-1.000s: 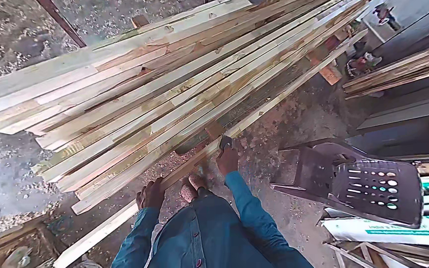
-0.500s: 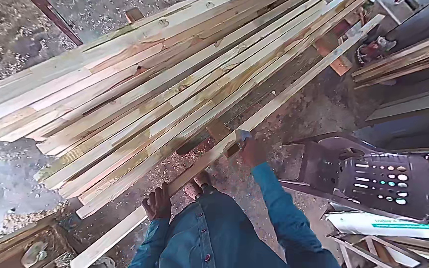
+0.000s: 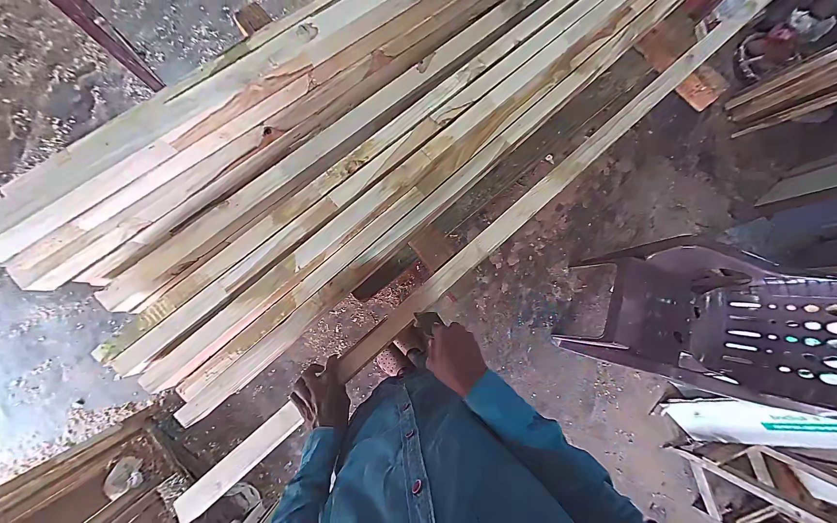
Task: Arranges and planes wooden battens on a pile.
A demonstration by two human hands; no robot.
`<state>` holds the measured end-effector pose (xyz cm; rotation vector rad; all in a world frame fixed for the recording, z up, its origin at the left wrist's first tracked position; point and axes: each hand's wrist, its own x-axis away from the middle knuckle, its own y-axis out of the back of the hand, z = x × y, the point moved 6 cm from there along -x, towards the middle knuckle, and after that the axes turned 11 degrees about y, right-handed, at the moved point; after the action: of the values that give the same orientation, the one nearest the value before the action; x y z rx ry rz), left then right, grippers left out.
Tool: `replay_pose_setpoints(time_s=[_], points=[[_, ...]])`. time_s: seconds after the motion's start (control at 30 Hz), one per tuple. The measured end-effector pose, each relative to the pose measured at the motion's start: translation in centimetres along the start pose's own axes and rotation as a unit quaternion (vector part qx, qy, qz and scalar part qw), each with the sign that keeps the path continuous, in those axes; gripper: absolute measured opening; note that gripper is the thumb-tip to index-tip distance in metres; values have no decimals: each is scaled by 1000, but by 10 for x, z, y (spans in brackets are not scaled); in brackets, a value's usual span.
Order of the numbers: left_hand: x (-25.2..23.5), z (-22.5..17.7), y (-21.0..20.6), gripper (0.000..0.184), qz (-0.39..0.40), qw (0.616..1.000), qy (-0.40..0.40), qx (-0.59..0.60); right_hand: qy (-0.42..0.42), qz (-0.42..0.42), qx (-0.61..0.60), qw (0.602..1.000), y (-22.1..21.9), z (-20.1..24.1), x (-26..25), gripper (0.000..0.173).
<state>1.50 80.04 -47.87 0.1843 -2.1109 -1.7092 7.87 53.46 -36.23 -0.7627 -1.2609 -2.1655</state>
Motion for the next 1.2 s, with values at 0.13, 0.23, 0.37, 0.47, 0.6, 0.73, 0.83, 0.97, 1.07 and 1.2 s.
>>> replay_pose_setpoints(time_s=[0.13, 0.23, 0.37, 0.47, 0.6, 0.73, 0.83, 0.97, 1.07, 1.2], points=[[-47, 8, 25, 51, 298, 953, -35, 39, 111, -62, -277, 952, 11, -51, -2, 35], [-76, 24, 7, 49, 408, 906, -39, 104, 131, -30, -484, 864, 5, -63, -5, 30], [-75, 29, 1, 53, 406, 904, -43, 128, 160, -109, -401, 895, -13, -58, -14, 32], [-78, 39, 2, 68, 436, 892, -48, 106, 153, -242, -214, 934, -31, -51, -40, 49], [-71, 88, -9, 74, 517, 850, -59, 81, 48, -243, -80, 966, -93, -37, -61, 58], [-62, 102, -2, 66, 459, 884, -65, 60, -50, -181, -69, 980, -101, 7, -17, 57], [-48, 93, 10, 73, 401, 915, -51, 9, -75, -280, -73, 954, -54, -7, -20, 41], [-39, 90, 11, 72, 380, 923, -53, -14, -107, -284, -77, 950, -24, -14, -45, 35], [-44, 86, 13, 71, 383, 922, -54, -20, -107, -218, -97, 965, -50, 41, -32, 28], [-45, 88, 11, 74, 393, 917, -60, -30, -83, -118, -108, 984, -118, 106, -3, 37]])
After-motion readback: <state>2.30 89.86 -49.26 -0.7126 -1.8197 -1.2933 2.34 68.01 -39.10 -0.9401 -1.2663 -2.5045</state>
